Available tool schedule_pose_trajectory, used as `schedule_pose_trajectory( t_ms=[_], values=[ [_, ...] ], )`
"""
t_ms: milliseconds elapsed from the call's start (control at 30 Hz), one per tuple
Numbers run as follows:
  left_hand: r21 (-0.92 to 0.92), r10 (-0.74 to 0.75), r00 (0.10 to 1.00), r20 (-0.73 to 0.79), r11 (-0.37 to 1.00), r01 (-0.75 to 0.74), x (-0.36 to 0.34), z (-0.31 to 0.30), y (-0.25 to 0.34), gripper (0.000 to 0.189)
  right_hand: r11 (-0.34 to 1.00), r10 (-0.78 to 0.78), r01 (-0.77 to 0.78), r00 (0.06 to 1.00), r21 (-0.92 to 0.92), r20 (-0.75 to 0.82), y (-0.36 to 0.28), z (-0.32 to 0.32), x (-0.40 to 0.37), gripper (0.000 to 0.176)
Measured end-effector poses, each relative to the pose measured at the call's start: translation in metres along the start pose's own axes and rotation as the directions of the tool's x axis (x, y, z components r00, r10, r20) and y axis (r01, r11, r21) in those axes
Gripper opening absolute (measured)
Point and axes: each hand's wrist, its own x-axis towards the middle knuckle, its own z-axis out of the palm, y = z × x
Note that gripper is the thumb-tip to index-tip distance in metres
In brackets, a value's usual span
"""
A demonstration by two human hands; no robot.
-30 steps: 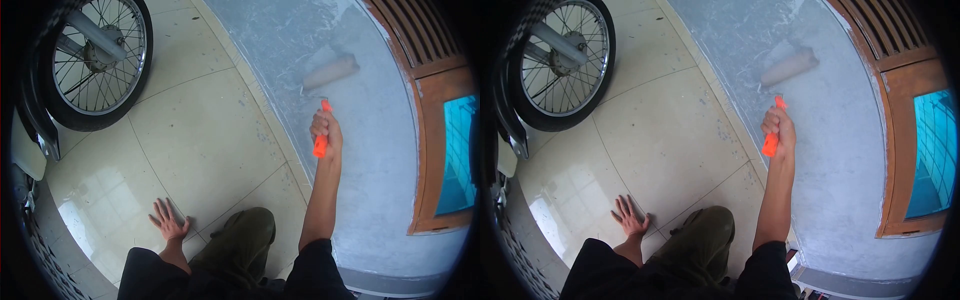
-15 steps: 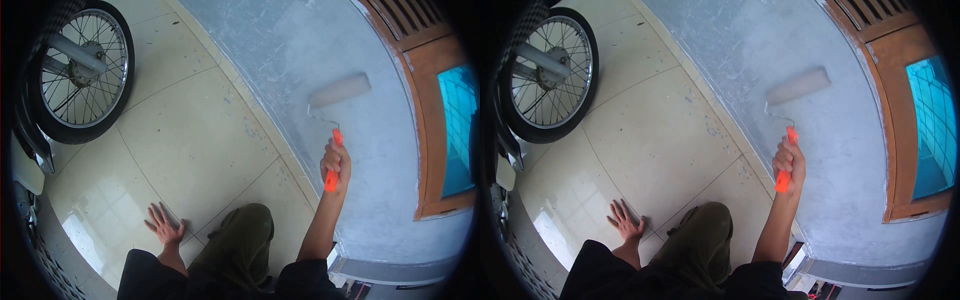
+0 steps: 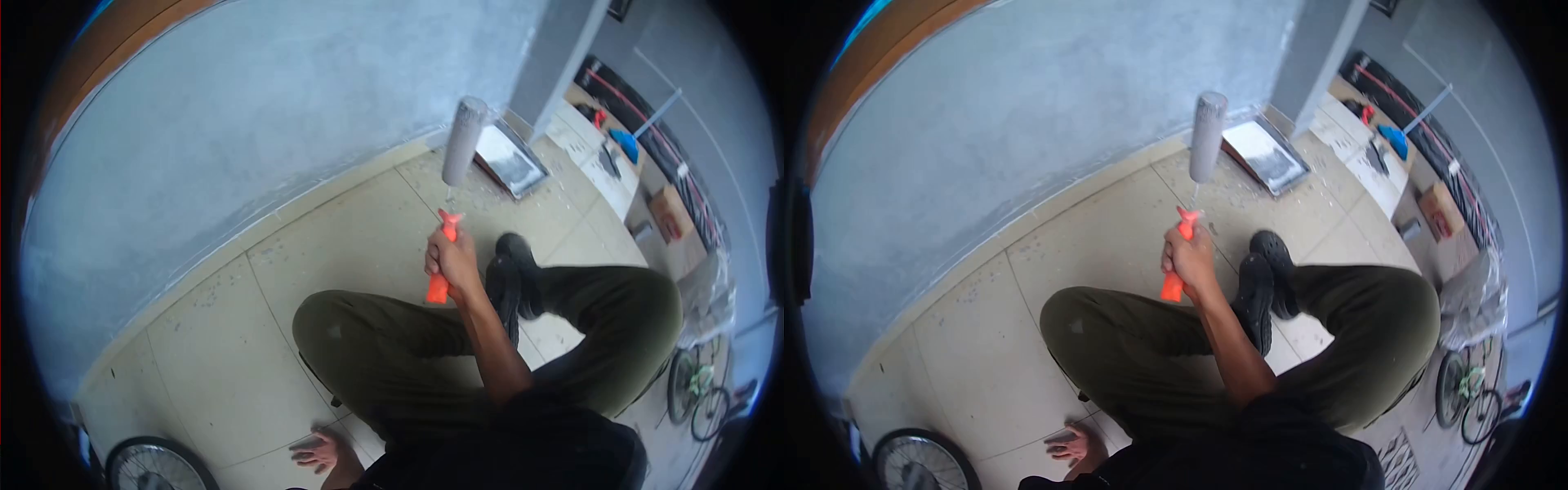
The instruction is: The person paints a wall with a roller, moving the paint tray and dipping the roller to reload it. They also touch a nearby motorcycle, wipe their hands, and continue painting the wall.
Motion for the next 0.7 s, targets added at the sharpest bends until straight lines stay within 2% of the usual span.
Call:
schedule_pose_trajectory(
  t_ms=[33, 67, 133, 233, 300, 333, 367, 400, 433, 467, 500, 533, 600, 633, 667, 700],
  values=[
    [0.023, 0.056, 0.997, -0.061, 0.998, -0.055, 0.009, 0.035, -0.002, 0.097, 1.0, -0.012, 0.012, 1.0, -0.006, -0.01, -0.008, -0.008, -0.001, 0.01],
    [0.033, 0.098, 0.989, -0.109, 0.995, -0.095, 0.006, 0.038, 0.006, 0.096, 0.999, -0.031, 0.031, 1.0, -0.021, 0.001, -0.021, -0.012, -0.004, 0.01],
    [0.058, 0.16, 0.967, -0.2, 0.987, -0.151, -0.006, 0.035, 0.008, 0.095, 0.999, -0.043, 0.044, 0.999, -0.014, 0.033, -0.041, -0.022, -0.016, 0.023],
    [0.042, 0.204, 0.928, -0.312, 0.979, -0.201, 0.034, 0.077, -0.016, 0.093, 0.995, -0.09, 0.083, 0.986, 0.056, 0.143, -0.068, -0.03, -0.031, 0.045],
    [0.011, 0.192, 0.913, -0.361, 0.979, -0.201, 0.038, 0.053, -0.016, 0.093, 0.993, -0.12, 0.113, 0.969, 0.043, 0.216, -0.092, -0.042, -0.036, 0.048],
    [0.3, 0.301, 0.952, -0.058, 0.915, -0.271, 0.041, 0.031, -0.011, 0.096, 0.99, -0.141, 0.134, 0.958, 0.047, 0.248, -0.101, -0.05, -0.031, 0.047],
    [0.299, 0.296, 0.952, -0.078, 0.918, -0.26, 0.047, 0.001, -0.014, 0.096, 0.989, -0.147, 0.14, 0.946, 0.047, 0.288, -0.11, -0.058, -0.026, 0.046],
    [-0.227, 0.07, 0.987, 0.148, 0.973, -0.035, 0.032, -0.057, -0.013, 0.086, 0.989, -0.143, 0.129, 0.943, 0.065, 0.302, -0.118, -0.065, -0.017, 0.046],
    [-0.623, -0.011, 0.9, 0.436, 0.717, 0.311, 0.004, -0.132, 0.006, 0.075, 0.971, -0.237, 0.233, 0.923, 0.05, 0.304, -0.127, -0.073, -0.002, 0.045],
    [-0.84, 0.134, 0.938, 0.32, 0.499, 0.215, 0.002, -0.163, 0.008, 0.076, 0.941, -0.332, 0.336, 0.894, 0.04, 0.303, -0.139, -0.08, 0.015, 0.043],
    [-0.968, 0.24, 0.958, 0.156, 0.228, 0.101, -0.003, -0.191, 0.009, 0.077, 0.971, -0.233, 0.236, 0.911, 0.033, 0.339, -0.156, -0.092, 0.035, 0.043],
    [-0.983, 0.3, 0.951, -0.067, 0.146, -0.116, -0.031, -0.238, 0.016, 0.073, 0.991, -0.13, 0.133, 0.917, 0.02, 0.376, -0.174, -0.108, 0.06, 0.042],
    [-0.874, 0.345, 0.82, -0.457, -0.003, -0.486, -0.101, -0.327, 0.05, 0.065, 0.984, -0.087, 0.144, 0.905, -0.108, 0.416, -0.19, -0.152, 0.134, 0.041],
    [-0.77, 0.334, 0.713, -0.617, -0.065, -0.635, -0.133, -0.363, 0.072, 0.061, 0.951, -0.098, 0.194, 0.928, -0.239, 0.36, -0.203, -0.171, 0.166, 0.039],
    [-0.689, 0.361, 0.623, -0.694, -0.082, -0.72, -0.175, -0.402, 0.092, 0.053, 0.899, -0.128, 0.238, 0.946, -0.367, 0.299, -0.215, -0.193, 0.2, 0.037],
    [-0.599, 0.386, 0.525, -0.758, -0.096, -0.795, -0.219, -0.426, 0.115, 0.046, 0.77, -0.364, 0.449, 0.893, -0.453, 0.265, -0.203, -0.216, 0.249, 0.035]
  ],
)
